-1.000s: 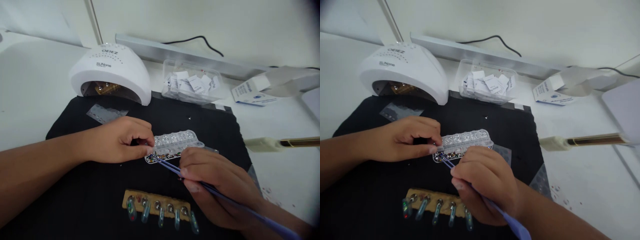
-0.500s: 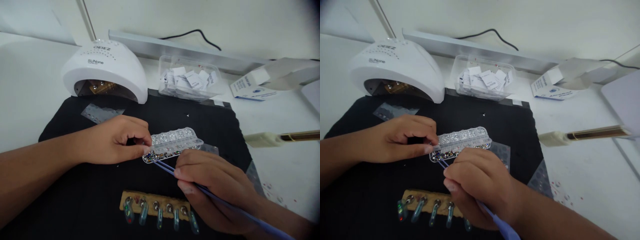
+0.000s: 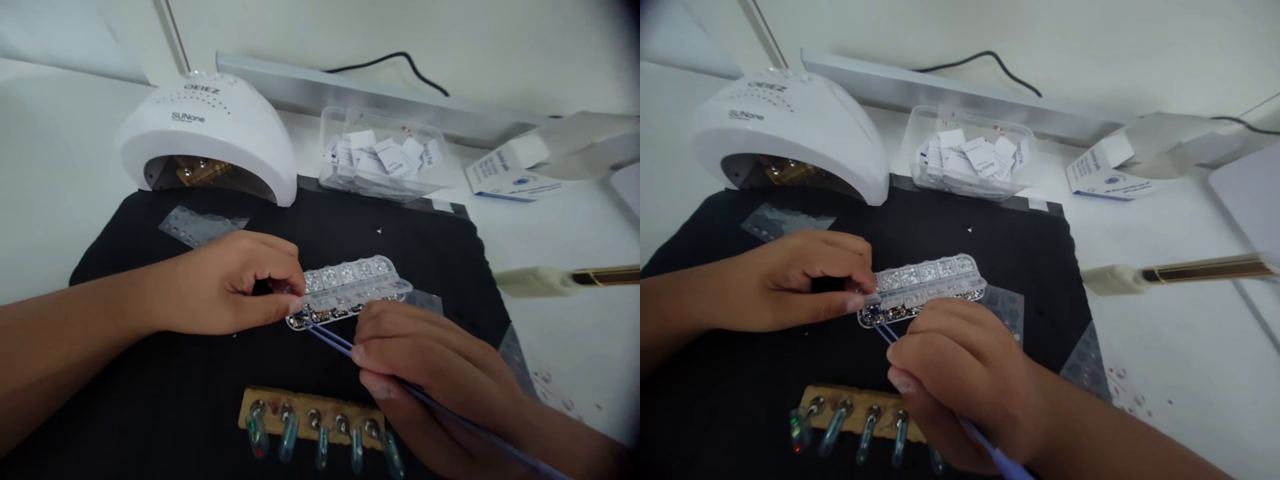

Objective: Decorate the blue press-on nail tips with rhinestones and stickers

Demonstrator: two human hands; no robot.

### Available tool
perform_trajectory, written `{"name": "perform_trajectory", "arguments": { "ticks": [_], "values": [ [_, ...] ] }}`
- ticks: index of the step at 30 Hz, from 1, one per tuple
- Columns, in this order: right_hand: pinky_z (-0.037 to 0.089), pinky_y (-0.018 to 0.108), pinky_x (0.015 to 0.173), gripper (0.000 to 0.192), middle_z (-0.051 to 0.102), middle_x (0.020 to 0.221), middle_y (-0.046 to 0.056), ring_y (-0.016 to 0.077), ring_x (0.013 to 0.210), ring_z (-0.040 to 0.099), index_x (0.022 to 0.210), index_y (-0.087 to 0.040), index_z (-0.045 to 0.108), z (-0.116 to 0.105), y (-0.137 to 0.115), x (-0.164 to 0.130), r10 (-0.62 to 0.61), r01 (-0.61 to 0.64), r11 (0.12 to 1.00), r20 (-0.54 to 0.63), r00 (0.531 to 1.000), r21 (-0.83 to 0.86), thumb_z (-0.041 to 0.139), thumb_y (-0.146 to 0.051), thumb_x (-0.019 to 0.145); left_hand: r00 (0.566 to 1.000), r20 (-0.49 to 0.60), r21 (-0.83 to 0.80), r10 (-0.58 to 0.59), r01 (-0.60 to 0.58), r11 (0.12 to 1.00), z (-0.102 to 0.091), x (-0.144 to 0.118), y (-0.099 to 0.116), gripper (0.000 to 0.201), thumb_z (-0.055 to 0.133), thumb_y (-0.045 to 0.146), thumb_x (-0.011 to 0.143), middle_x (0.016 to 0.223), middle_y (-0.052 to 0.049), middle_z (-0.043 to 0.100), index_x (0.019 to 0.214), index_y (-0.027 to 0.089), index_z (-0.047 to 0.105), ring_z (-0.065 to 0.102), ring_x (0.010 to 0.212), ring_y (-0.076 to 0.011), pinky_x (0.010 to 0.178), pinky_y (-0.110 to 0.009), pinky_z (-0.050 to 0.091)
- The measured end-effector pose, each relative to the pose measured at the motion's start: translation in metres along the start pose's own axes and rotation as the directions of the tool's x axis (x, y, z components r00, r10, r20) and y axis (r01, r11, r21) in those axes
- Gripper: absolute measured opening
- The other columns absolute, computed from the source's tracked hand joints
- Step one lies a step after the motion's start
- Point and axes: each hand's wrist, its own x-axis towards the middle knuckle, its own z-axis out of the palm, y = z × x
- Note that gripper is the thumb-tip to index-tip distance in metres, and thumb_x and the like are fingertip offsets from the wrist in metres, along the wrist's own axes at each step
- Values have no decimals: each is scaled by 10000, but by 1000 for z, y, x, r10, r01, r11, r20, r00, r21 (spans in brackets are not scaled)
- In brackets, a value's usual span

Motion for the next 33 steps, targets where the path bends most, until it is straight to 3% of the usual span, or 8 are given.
{"name": "perform_trajectory", "arguments": {
  "ticks": [17, 33],
  "values": [
    [608, 321, 663, 144, 691, 756, 48, 178, 730, 690, 969, -156, 582, 1, 2, 3, -43, 43, 999, -12, 999, -23, 529, -77, 861, 1000, -7, 19, -4, 4, 1000, 1, -1, -1, 91, 588, 192, 895, 810, 0, 616, 881, 171, 676, 573, 722, -95, 637, -206, 426],
    [580, 274, 741, 130, 687, 783, 28, 147, 790, 690, 951, -145, 588, 2, -2, 1, -12, 12, 999, -7, 1000, -49, 499, -70, 892, 1000, -8, 13, 13, -12, 1000, 0, -2, -1, 92, 583, 174, 897, 809, 10, 604, 892, 162, 674, 566, 731, -80, 648, -188, 419]
  ]
}}
